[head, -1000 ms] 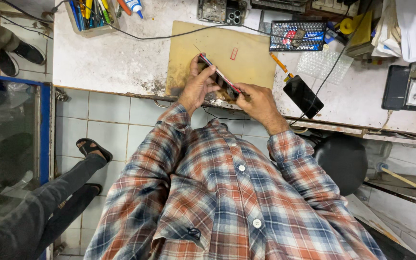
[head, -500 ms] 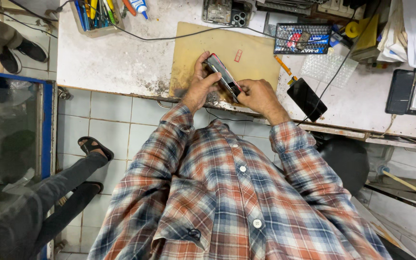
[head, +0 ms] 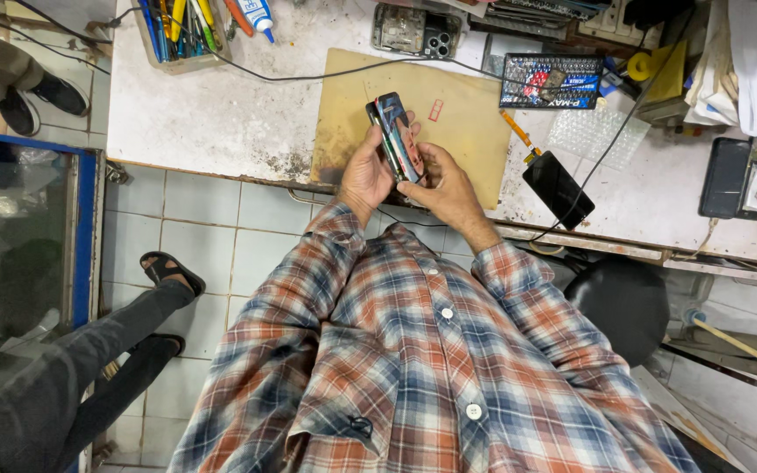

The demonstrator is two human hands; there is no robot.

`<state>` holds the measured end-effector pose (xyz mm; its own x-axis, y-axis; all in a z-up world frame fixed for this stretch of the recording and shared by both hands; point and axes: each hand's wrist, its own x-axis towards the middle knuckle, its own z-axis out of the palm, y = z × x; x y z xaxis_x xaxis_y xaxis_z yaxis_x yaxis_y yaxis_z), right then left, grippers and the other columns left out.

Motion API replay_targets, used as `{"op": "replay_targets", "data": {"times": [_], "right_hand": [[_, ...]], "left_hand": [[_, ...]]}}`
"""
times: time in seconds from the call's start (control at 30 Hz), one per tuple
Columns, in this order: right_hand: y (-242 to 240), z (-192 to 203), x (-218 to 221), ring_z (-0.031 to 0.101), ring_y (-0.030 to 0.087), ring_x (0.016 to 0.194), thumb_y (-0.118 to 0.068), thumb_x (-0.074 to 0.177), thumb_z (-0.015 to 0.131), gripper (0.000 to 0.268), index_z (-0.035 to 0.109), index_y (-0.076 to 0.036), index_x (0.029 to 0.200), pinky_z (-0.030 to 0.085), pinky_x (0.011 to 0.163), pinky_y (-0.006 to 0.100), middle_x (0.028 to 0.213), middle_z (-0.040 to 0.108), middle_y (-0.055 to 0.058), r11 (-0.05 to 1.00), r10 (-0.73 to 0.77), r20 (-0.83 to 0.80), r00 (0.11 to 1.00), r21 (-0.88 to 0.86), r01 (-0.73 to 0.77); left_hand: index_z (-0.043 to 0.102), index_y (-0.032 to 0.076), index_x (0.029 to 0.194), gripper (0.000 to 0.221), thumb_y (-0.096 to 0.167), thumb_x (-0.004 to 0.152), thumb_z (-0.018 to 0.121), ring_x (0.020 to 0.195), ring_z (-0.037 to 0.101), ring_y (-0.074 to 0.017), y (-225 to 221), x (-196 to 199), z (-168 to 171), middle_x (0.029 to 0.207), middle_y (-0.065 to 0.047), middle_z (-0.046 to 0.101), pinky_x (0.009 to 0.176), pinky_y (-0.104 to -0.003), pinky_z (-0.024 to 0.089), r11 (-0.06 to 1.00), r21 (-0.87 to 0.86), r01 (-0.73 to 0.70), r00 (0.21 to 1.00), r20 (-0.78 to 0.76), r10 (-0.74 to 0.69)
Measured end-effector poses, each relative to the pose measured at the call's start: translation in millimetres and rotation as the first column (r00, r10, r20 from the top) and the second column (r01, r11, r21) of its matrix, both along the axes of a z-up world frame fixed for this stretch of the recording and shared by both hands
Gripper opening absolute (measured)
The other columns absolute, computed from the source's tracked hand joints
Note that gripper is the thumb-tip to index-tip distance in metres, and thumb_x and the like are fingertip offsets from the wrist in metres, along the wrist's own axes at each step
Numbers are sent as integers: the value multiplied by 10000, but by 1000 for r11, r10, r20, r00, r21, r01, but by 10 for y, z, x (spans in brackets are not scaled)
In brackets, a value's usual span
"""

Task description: The person disassembles a smartphone, removes the battery, and uses a plastic pry tool to separate the screen from the frame. They then apply adhesive to the frame and reassemble the device, connecting internal components.

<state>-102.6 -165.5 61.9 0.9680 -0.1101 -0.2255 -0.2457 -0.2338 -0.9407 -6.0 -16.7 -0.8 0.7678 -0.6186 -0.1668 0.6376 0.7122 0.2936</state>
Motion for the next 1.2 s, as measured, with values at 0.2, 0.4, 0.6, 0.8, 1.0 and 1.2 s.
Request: {"op": "replay_targets", "data": {"times": [0.2, 0.4, 0.6, 0.8, 1.0, 1.2], "right_hand": [[92, 8, 22, 649, 220, 1202, -158, 850, 855, 824, 385, 58, 1491, 570, 989, 340, 1343, 626, 180, 986, -117, 45, 992, 124, 110], [-36, -43, -24, 623, 203, 1162, -103, 862, 823, 793, 374, 47, 1498, 572, 959, 342, 1304, 578, 151, 936, -176, -10, 984, 306, 171], [-277, -76, -127, 628, 231, 1178, -110, 930, 766, 656, 454, 16, 1493, 553, 1014, 369, 1303, 615, 150, 829, -245, 7, 969, 520, 206], [-706, -167, -267, 649, 338, 1195, -332, 1004, 640, 564, 504, -21, 1454, 555, 978, 440, 1306, 653, 169, 552, -220, -138, 966, 798, 240], [-947, -321, -441, 648, 361, 1206, -450, 1027, 577, 581, 535, -57, 1453, 545, 979, 443, 1350, 649, 184, 306, -251, -260, 932, 893, 331], [-867, -294, -302, 660, 373, 1168, -471, 1049, 531, 572, 526, -65, 1450, 557, 966, 438, 1336, 650, 185, 344, -184, -264, 947, 885, 314]], "left_hand": [[405, 5, 1526, 723, 564, 1067, 427, 1464, 461, -321, -105, 18, -76, 1564, -140, 479, 1151, -505, 481, 992, -123, 29, 995, -92, -40], [430, -6, 1551, 766, 628, 1127, 371, 1283, 577, -380, 1, 66, -111, 1483, -235, 548, 1103, -538, 523, 956, -254, 148, 989, 45, -141], [407, 44, 1554, 724, 588, 1076, 379, 1383, 541, -386, 34, 121, 40, 1529, -190, 514, 1130, -572, 493, 984, -157, 79, 992, -83, -93], [372, 44, 1566, 808, 651, 1034, 359, 1438, 476, -436, 73, 133, 179, 1548, -238, 487, 1137, -606, 466, 989, -117, 89, 994, -56, -96], [366, 50, 1574, 915, 738, 971, 383, 1455, 448, -440, 165, 146, 216, 1563, -247, 466, 1145, -627, 451, 990, -93, 103, 993, -38, -107], [367, 42, 1576, 977, 784, 941, 384, 1440, 463, -442, 335, 83, 252, 1557, -253, 469, 1138, -628, 451, 995, -79, 65, 996, -61, -70]]}}
